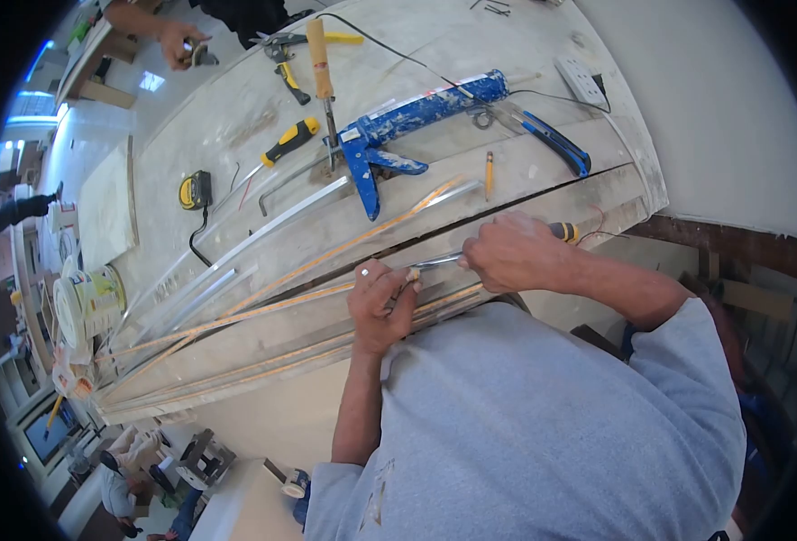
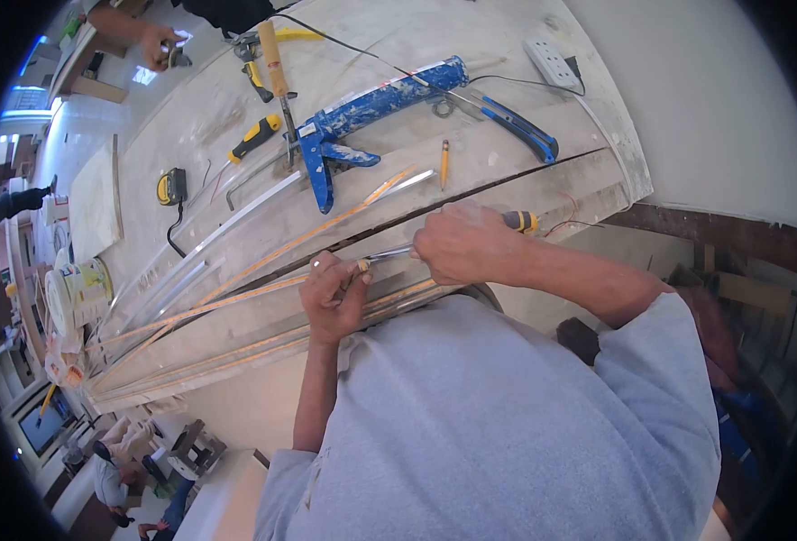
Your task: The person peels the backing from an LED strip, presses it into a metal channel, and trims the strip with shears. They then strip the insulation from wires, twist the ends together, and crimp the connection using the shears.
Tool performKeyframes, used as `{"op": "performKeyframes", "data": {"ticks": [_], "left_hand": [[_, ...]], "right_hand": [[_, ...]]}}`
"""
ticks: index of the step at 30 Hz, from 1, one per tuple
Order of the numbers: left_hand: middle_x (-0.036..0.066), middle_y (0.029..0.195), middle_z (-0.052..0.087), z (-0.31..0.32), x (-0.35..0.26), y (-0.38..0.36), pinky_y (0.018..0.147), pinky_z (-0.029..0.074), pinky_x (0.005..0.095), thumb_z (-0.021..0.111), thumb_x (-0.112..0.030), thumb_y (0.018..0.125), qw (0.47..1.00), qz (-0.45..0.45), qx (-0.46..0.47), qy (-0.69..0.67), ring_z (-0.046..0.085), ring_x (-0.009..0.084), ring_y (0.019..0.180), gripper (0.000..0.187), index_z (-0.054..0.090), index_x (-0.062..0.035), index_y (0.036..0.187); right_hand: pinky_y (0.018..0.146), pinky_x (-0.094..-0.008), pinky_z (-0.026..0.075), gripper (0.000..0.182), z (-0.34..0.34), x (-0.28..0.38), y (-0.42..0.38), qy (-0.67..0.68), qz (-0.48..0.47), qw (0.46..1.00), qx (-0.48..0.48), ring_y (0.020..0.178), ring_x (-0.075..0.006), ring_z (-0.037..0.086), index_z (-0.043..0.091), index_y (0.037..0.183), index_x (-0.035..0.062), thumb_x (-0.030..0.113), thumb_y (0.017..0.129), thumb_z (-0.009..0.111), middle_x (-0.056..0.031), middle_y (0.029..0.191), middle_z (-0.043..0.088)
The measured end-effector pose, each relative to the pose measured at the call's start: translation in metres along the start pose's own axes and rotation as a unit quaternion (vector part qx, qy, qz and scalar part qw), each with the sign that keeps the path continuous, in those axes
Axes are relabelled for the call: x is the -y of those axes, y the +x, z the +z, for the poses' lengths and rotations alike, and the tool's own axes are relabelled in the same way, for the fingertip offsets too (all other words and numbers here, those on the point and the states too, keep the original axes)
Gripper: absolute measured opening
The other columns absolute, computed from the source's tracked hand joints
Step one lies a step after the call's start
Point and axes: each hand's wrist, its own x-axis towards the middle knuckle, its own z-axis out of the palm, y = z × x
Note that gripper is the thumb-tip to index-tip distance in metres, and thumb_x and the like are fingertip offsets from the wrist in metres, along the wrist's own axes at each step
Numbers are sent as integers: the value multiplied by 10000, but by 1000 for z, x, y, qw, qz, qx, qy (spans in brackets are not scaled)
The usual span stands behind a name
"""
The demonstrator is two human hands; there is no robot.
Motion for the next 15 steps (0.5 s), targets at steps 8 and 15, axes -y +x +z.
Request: {"op": "performKeyframes", "data": {"ticks": [8,15], "left_hand": [[104,898,656,-23,-21,48,750,524,397,826,0,765,966,115,193,130,624,303,795,213,736,-45,952],[128,841,661,-25,24,67,699,516,404,808,-65,838,965,13,260,7,654,319,768,134,701,-26,909]], "right_hand": [[699,-546,589,347,3,6,-1,25,61,998,22,773,-441,738,777,884,21,312,993,625,-237,785,724],[752,-538,591,334,-8,13,0,28,85,996,-4,799,-451,733,791,869,49,324,984,642,-243,840,737]]}}
